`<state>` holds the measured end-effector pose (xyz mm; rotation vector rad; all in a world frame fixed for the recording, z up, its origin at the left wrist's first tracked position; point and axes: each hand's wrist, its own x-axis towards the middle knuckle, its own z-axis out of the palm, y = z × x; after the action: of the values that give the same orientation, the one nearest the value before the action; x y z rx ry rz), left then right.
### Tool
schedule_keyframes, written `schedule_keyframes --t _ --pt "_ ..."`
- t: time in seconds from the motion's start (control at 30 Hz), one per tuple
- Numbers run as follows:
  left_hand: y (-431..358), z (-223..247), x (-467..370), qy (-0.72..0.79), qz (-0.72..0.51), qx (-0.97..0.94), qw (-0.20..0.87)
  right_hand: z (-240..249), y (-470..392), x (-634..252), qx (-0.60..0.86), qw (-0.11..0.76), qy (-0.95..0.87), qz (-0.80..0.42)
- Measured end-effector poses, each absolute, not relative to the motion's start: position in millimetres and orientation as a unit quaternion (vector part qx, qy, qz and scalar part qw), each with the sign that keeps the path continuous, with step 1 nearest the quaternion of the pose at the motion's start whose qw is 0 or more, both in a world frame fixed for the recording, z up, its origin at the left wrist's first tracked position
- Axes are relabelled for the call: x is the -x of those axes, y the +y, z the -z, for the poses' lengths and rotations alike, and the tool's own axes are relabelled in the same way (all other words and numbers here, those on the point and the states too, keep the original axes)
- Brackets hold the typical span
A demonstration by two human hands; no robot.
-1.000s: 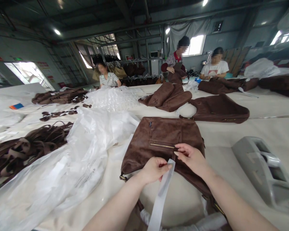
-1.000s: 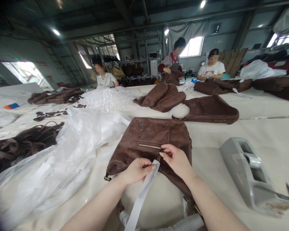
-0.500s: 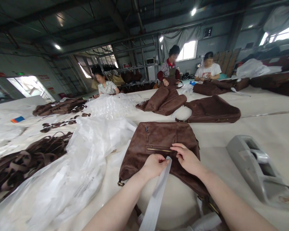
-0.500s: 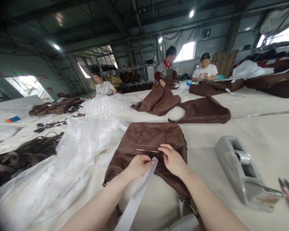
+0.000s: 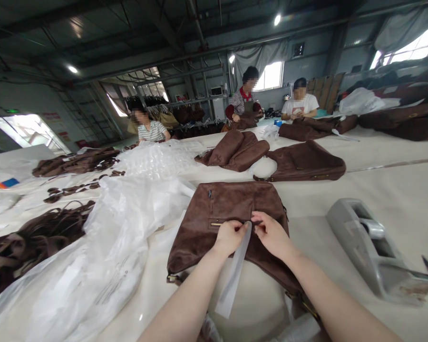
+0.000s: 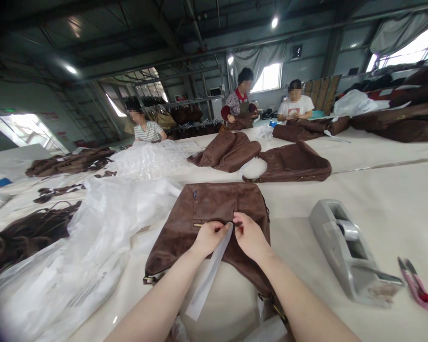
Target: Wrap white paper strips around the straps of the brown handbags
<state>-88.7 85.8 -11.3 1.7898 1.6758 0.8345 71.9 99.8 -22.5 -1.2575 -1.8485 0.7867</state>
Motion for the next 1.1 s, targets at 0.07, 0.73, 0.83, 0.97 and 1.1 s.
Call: schedule_keyframes --t 0.07,0.73,0.83,0.97,1.1 --pt "86 17 91 0.629 -0.314 -0.647 0.295 18 99 -72 0.528 0.369 -0.709 -0.286" --pt "81 22 87 0.657 -0.299 -0.652 0.232 31 105 -54 0.536 0.292 -0.568 -0.553" --pt "75 14 82 0.680 -0.262 -0.670 0.142 33 106 -51 0.534 0.300 -0.565 -0.553" --pt "63 2 73 0.655 -0.201 -0.728 0.006 33 106 -49 0.521 0.317 -0.562 -0.559" --pt "54 -3 69 0.621 -0.142 -0.771 -0.007 31 105 -51 0.509 0.334 -0.552 -0.570"
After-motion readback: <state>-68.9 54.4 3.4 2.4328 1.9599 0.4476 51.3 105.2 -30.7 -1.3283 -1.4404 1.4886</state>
